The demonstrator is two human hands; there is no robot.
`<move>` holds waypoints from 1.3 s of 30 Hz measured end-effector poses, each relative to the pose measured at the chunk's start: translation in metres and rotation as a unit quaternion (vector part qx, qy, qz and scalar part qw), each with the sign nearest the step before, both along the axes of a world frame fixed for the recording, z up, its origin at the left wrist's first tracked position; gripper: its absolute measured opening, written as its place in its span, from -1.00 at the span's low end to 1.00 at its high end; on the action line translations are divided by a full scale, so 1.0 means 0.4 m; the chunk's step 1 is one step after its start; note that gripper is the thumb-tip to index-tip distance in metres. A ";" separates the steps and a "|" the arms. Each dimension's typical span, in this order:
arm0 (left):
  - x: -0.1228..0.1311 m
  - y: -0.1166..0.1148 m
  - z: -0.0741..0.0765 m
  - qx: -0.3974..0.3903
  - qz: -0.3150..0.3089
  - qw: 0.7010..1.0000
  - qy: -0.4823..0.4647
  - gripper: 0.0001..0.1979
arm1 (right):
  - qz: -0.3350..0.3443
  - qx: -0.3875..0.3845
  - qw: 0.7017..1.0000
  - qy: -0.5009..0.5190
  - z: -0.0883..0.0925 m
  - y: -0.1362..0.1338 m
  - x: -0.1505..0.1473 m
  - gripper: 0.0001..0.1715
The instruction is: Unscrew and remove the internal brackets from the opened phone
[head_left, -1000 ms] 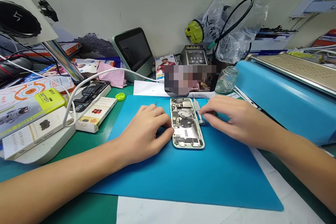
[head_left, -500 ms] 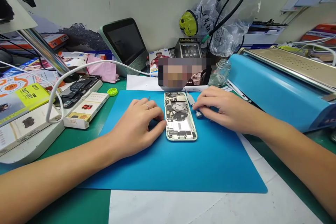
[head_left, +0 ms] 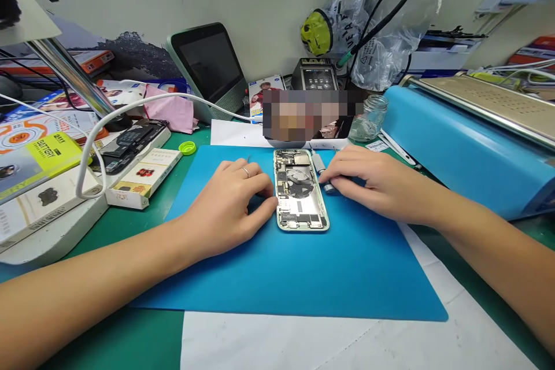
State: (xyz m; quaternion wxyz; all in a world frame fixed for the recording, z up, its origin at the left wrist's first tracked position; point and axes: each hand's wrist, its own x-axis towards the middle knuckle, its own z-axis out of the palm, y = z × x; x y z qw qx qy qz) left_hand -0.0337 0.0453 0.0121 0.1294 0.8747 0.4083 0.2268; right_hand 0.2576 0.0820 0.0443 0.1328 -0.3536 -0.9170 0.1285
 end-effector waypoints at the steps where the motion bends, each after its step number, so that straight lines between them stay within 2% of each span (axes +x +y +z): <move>1: 0.000 0.000 0.000 0.000 -0.001 1.000 0.001 -0.84 | 0.000 -0.002 1.000 0.003 0.001 -0.002 -0.002 -0.64; 12: 0.002 -0.001 -0.003 -0.012 -0.003 1.000 0.000 -0.82 | 0.010 -0.027 0.999 -0.022 0.010 -0.009 0.000 -0.73; 21: 0.003 -0.001 -0.003 -0.013 -0.006 1.000 0.002 -0.83 | 0.014 0.054 0.992 0.111 0.013 -0.016 0.004 -0.69; 24: 0.003 -0.001 -0.001 -0.015 -0.006 1.000 0.005 -0.82 | -0.017 0.079 0.985 0.155 0.024 -0.028 -0.002 -0.73; 30: 0.002 -0.001 0.001 -0.013 -0.009 1.000 0.005 -0.81 | -0.114 0.161 0.949 0.245 0.036 -0.053 -0.009 -0.79; 32: 0.002 0.000 0.001 -0.013 -0.010 1.000 0.005 -0.81 | -0.128 0.163 0.946 0.251 0.033 -0.052 -0.009 -0.80; 39: 0.004 -0.001 -0.002 -0.017 -0.008 1.000 0.004 -0.83 | -0.106 0.107 0.956 0.250 0.026 -0.037 -0.003 -0.84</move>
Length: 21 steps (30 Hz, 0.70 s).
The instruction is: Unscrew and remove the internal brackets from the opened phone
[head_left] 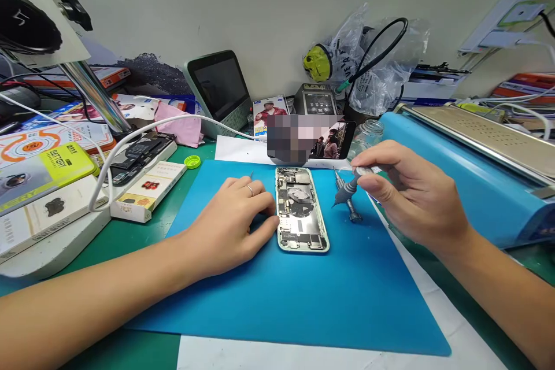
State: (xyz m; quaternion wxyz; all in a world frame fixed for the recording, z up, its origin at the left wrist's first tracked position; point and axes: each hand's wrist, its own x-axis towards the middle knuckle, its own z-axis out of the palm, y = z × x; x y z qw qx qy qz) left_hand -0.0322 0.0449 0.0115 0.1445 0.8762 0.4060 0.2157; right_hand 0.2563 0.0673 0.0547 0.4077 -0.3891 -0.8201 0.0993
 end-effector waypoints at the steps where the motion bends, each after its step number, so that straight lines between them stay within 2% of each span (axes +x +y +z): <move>1: 0.000 -0.002 0.000 0.000 0.001 1.000 -0.003 -0.84 | 0.009 0.005 1.000 0.002 0.000 0.001 0.001 -0.85; 5: -0.002 -0.009 -0.002 -0.009 0.003 1.000 -0.008 -0.83 | 0.024 0.015 1.000 -0.004 0.000 -0.001 0.001 -0.83; 15: 0.001 -0.002 -0.001 0.001 0.000 1.000 -0.003 -0.84 | 0.028 -0.053 0.998 0.030 -0.009 -0.009 0.000 -0.80; 21: -0.003 0.001 0.000 -0.003 -0.003 1.000 0.009 -0.85 | 0.006 -0.041 0.999 -0.016 -0.012 -0.006 0.003 -0.77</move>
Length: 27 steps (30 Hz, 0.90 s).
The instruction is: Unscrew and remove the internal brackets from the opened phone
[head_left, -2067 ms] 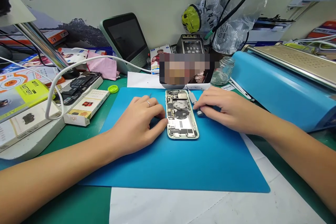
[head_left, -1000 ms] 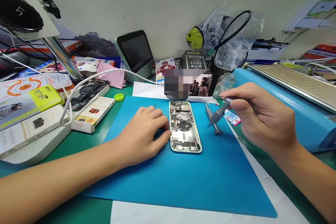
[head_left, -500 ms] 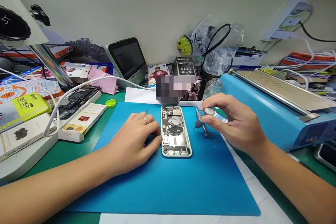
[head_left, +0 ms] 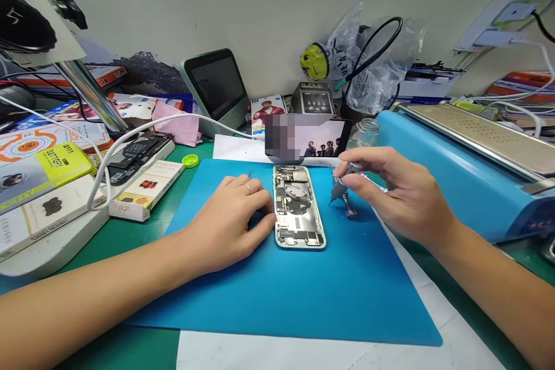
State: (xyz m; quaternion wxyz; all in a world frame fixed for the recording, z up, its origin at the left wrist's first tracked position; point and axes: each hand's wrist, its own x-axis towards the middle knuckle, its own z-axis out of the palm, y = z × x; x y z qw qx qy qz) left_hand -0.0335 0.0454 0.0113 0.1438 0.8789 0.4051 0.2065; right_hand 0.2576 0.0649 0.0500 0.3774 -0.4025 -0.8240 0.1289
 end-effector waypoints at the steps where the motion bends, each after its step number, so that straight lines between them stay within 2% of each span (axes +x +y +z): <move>1: 0.000 0.000 0.000 0.000 -0.001 1.000 -0.001 -0.85 | 0.006 -0.006 1.000 -0.003 -0.001 0.001 0.000 -0.74; 7: 0.001 -0.003 0.002 -0.006 -0.003 1.000 -0.021 -0.83 | 0.012 -0.061 0.998 -0.017 -0.011 0.005 -0.006 -0.46; 14: 0.001 -0.006 0.007 -0.006 0.000 0.999 -0.050 -0.78 | 0.021 -0.053 0.998 -0.023 -0.020 0.010 -0.007 -0.43; 18: 0.001 -0.005 0.002 0.016 0.041 0.999 -0.022 -0.79 | 0.023 -0.050 0.998 -0.008 -0.029 0.013 -0.005 -0.34; 22: 0.001 -0.007 -0.001 0.037 0.073 0.997 -0.008 -0.82 | 0.022 -0.043 0.999 -0.007 -0.032 0.015 -0.003 -0.35; 27: 0.002 -0.015 0.000 0.082 0.016 0.996 -0.026 -0.84 | 0.013 -0.057 0.998 -0.020 -0.030 0.019 0.003 -0.35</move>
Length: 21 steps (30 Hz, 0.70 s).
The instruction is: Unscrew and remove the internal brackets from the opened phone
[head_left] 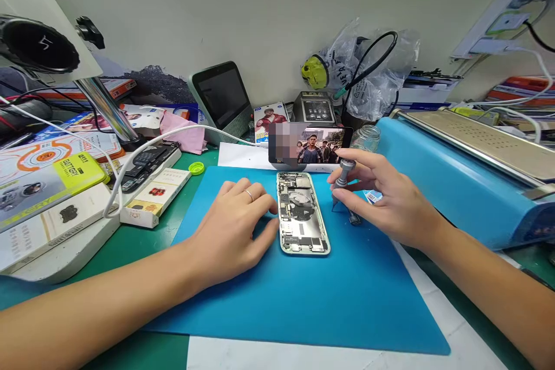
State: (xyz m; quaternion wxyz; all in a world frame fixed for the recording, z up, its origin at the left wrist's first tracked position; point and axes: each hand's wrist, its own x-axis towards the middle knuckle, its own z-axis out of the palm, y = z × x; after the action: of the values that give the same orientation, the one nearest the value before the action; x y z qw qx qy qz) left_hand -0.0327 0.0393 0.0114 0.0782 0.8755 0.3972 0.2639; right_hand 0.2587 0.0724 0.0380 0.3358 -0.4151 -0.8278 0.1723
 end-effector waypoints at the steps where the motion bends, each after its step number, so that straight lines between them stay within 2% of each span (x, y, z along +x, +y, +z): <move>1: 0.000 -0.001 0.000 0.003 -0.021 1.000 -0.007 -0.84 | 0.003 -0.002 1.000 -0.007 0.000 0.001 0.001 -0.34; 4: 0.000 -0.005 0.001 -0.009 -0.082 0.997 -0.013 -0.82 | 0.014 0.003 0.999 -0.029 -0.001 0.002 0.000 -0.33; 7: -0.001 -0.006 0.001 -0.029 -0.111 0.993 -0.011 -0.82 | -0.001 -0.004 1.000 -0.029 -0.001 -0.003 -0.006 -0.35; 14: 0.001 -0.002 0.003 -0.052 -0.120 0.991 -0.021 -0.82 | 0.014 0.048 0.996 0.079 -0.010 -0.030 -0.038 -0.22; 21: 0.002 -0.001 0.003 -0.051 -0.098 0.994 -0.019 -0.82 | 0.060 0.067 0.979 0.185 -0.021 -0.070 -0.071 -0.20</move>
State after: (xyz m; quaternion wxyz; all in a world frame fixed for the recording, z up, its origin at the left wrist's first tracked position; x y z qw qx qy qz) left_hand -0.0318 0.0388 0.0124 0.1557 0.8999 0.3210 0.2507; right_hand 0.2305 0.0443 0.0297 0.4992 -0.3025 -0.7844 0.2099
